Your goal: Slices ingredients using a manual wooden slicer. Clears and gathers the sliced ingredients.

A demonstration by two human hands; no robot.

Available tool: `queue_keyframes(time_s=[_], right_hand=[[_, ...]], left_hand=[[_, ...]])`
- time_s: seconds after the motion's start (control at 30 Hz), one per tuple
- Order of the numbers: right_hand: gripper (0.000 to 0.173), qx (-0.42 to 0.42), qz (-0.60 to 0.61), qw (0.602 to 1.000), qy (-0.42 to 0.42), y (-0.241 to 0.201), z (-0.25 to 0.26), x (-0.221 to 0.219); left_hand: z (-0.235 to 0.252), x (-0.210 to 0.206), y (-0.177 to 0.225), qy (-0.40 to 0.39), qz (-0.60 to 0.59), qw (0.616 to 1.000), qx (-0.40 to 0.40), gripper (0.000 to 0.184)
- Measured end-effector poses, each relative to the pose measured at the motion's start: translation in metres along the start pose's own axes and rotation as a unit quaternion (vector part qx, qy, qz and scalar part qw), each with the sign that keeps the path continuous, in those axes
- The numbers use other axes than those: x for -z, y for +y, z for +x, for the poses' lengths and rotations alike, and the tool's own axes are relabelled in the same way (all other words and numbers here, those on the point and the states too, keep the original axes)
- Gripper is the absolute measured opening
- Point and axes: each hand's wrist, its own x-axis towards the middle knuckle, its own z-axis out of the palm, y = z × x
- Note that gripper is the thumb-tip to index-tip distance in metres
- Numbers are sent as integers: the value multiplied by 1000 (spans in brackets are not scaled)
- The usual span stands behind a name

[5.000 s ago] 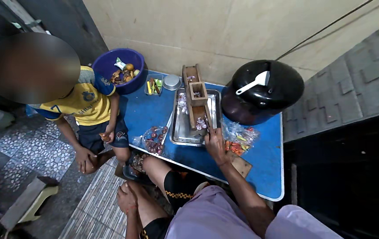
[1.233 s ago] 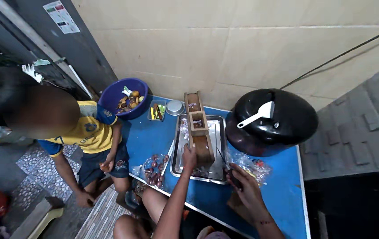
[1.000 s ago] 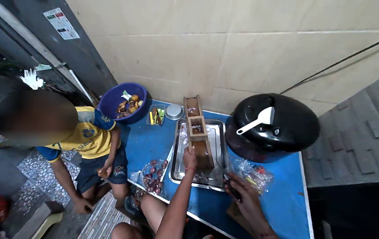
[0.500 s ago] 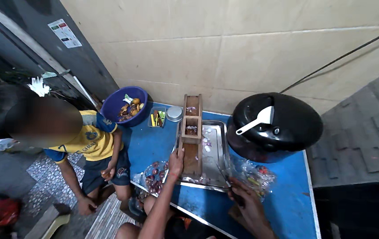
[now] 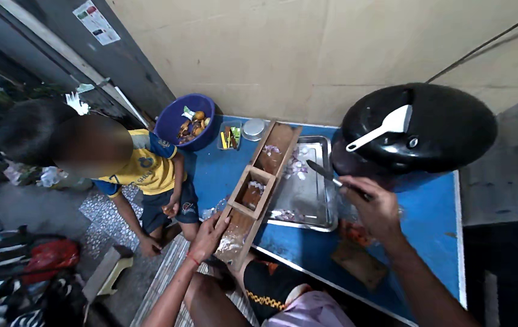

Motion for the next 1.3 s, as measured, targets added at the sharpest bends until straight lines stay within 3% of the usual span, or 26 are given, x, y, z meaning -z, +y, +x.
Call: queue_keyframes(time_s=[0.2,0.4,0.57,0.77,0.83,1.07,1.13,1.3], right_hand=[[21,114,-126,982,-79,-8,34,-18],[20,103,-165,964,-184,1,21,-47],[20,99,-167,966,-170,15,4,-60],[22,11,-220,968,-123,30,11,-54],[20,38,-213,968,-126,28,11,-51],[20,110,-113,954,-255,17,-12,-62],[21,124,-133,954,-240,27,-11,-69],[22,60,-184,962,-192,39,16,-68]], left_hand=[[-29,7,-18,-36,69,997,17,38],[-44,7,-30,-85,82,992,37,39],[-53,2,-38,-100,79,991,48,41],[-68,3,-45,-101,80,989,75,43],[-74,4,-47,-97,86,988,80,42],[-95,4,-61,-82,79,990,85,42],[-100,5,-65,-82,84,989,88,44],[-111,9,-67,-75,87,989,93,42]])
